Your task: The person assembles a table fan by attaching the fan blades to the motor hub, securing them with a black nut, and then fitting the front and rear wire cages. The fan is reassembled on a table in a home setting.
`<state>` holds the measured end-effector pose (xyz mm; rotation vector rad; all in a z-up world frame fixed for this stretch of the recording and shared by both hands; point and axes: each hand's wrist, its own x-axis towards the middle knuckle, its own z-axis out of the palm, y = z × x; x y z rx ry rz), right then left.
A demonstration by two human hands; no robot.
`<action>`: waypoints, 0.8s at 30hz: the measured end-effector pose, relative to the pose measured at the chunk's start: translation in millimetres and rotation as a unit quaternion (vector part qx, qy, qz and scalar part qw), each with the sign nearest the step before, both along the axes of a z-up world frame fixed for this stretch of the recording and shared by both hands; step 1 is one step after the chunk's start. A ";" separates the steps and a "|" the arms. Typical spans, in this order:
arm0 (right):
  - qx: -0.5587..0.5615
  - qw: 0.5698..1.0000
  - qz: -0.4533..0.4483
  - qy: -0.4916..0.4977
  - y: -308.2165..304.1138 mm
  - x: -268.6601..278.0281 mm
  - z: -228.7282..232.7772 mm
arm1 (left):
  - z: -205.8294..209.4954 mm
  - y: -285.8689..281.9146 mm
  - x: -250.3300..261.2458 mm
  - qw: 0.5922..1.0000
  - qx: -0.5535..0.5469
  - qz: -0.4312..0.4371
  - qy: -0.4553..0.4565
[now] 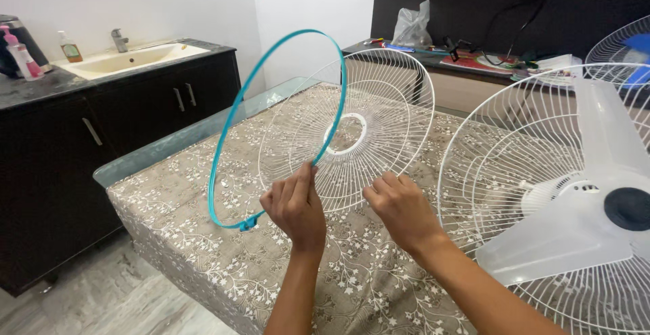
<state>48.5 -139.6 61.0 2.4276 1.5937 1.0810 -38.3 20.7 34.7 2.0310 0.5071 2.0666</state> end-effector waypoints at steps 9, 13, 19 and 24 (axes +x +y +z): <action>-0.012 0.998 -0.038 -0.049 -51.4 -21.0 52.6 | -18.2 10.2 16.1 0.998 -0.055 0.024 -0.006; 0.009 0.996 -0.032 -0.085 -83.6 -34.2 74.7 | -24.1 16.4 21.2 0.998 -0.052 0.031 -0.004; 0.023 0.993 -0.088 -0.070 -141.9 -60.5 85.8 | -34.9 7.3 30.9 0.999 -0.023 -0.030 0.030; 0.045 0.989 -0.121 -0.074 -193.0 -74.1 75.1 | -42.4 12.6 38.7 0.995 -0.073 -0.065 0.013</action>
